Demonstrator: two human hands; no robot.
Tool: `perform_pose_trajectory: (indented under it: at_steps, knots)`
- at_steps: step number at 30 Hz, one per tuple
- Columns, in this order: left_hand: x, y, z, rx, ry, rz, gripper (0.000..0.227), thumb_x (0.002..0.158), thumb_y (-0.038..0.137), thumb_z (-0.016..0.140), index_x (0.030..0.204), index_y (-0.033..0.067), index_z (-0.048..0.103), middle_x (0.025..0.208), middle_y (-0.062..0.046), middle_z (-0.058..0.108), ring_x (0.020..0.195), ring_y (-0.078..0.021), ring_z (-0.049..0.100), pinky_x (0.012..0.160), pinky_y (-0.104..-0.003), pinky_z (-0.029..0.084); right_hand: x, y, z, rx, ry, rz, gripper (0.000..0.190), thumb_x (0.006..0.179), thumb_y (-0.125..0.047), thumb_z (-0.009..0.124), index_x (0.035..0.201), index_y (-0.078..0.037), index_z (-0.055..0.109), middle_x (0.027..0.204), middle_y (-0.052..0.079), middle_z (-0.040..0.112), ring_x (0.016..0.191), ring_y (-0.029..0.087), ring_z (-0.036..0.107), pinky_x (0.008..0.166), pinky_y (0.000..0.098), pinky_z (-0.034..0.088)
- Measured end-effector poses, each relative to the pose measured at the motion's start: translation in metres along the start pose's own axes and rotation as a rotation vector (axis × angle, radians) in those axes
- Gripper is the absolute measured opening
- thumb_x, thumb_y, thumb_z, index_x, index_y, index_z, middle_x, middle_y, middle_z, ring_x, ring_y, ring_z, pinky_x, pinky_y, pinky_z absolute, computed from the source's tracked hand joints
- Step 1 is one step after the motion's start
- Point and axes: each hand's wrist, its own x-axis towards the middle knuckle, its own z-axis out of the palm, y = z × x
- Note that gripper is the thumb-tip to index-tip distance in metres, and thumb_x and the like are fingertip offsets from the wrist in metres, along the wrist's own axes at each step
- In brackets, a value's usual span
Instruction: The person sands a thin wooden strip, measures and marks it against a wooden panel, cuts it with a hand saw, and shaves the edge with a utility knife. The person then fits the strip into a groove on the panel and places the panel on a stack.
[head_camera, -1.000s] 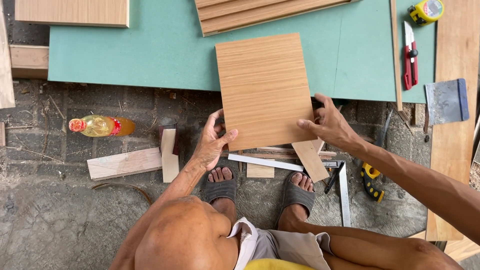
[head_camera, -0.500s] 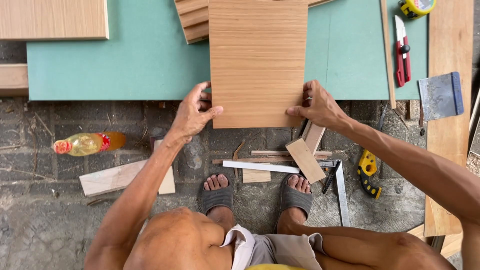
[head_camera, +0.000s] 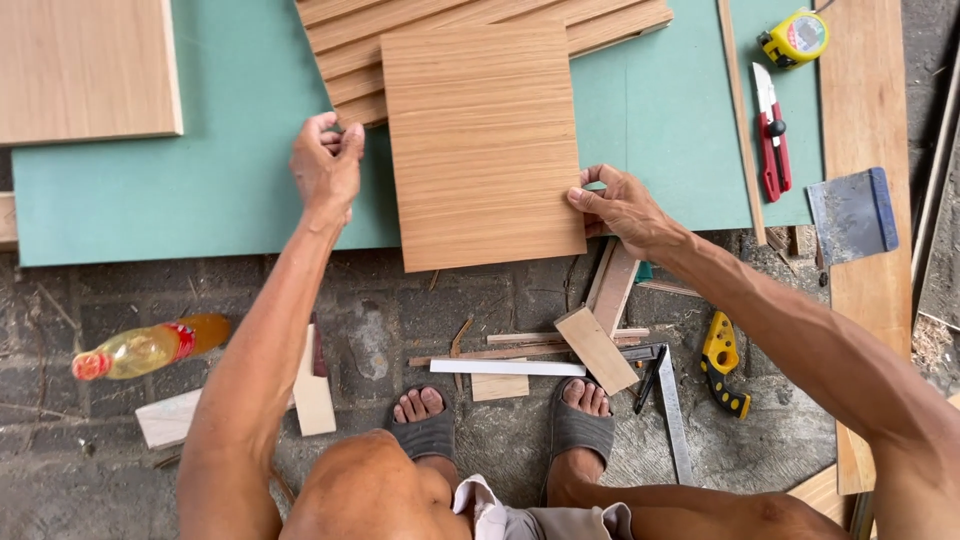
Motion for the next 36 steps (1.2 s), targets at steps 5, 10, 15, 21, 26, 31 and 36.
perform_pose_trajectory:
  at_steps: [5,10,15,21,26,31,36]
  knots:
    - [0.055,-0.013,0.005,0.003,-0.061,0.104,0.022,0.098,0.006,0.076,0.114,-0.001,0.064,0.082,-0.011,0.072,0.064,-0.0138,0.072,0.058,-0.025,0.062,-0.004,-0.029,0.011,-0.069,0.054,0.034,0.029,0.096,-0.026,0.074,0.114,-0.013,0.057,0.097,0.009,0.075,0.086,0.017,0.072,0.076,0.0308,0.059]
    - [0.103,-0.001,0.016,0.097,-0.017,0.071,0.012,0.094,0.01,0.078,0.103,0.0059,0.07,0.076,0.0,0.077,0.056,-0.004,0.074,0.052,-0.018,0.064,-0.007,-0.052,0.025,-0.123,0.09,0.06,0.023,0.096,-0.027,0.07,0.109,-0.015,0.055,0.1,0.011,0.075,0.09,0.018,0.065,0.076,0.0329,0.053]
    - [0.047,0.071,-0.01,0.204,-0.323,0.038,0.038,0.109,0.018,0.07,0.135,0.0009,0.047,0.109,-0.009,0.072,0.068,-0.0113,0.073,0.052,-0.025,0.062,0.0,-0.035,-0.009,-0.853,0.212,-0.402,0.038,0.104,-0.039,0.062,0.121,-0.005,0.059,0.105,0.014,0.059,0.069,0.018,0.062,0.06,0.0327,0.059]
    - [-0.025,0.123,-0.052,0.32,-0.629,0.083,0.035,0.103,0.011,0.07,0.134,-0.0027,0.06,0.111,-0.018,0.071,0.078,-0.024,0.072,0.06,-0.034,0.063,0.002,-0.006,-0.161,-1.398,0.726,-0.447,0.024,0.102,-0.02,0.076,0.105,0.001,0.065,0.105,0.019,0.06,0.081,0.03,0.062,0.057,0.0432,0.057]
    - [-0.046,0.176,-0.066,0.554,-0.764,0.231,0.029,0.096,0.025,0.07,0.12,0.0102,0.072,0.106,-0.004,0.077,0.082,-0.0174,0.073,0.075,-0.035,0.059,0.023,0.01,-0.175,-1.4,0.803,-0.321,0.021,0.102,-0.018,0.072,0.093,-0.001,0.064,0.103,0.019,0.063,0.068,0.029,0.063,0.055,0.0463,0.054]
    - [-0.07,0.216,-0.051,0.545,-0.897,0.41,0.026,0.095,0.023,0.072,0.115,0.0052,0.073,0.103,-0.008,0.078,0.081,-0.0205,0.074,0.075,-0.035,0.062,0.028,0.001,-0.184,-1.191,0.728,-0.148,0.033,0.086,0.002,0.053,0.065,-0.016,0.036,0.058,-0.004,0.034,0.053,0.015,0.036,0.045,0.033,0.027]
    - [-0.108,0.232,-0.04,0.233,-0.873,0.33,0.022,0.1,0.013,0.071,0.12,0.0021,0.07,0.103,-0.008,0.072,0.088,-0.0143,0.07,0.082,-0.024,0.061,-0.026,-0.04,-0.161,-0.557,0.437,-0.221,0.014,0.103,-0.007,0.071,0.093,-0.005,0.061,0.086,0.009,0.065,0.066,0.015,0.065,0.053,0.0223,0.058]
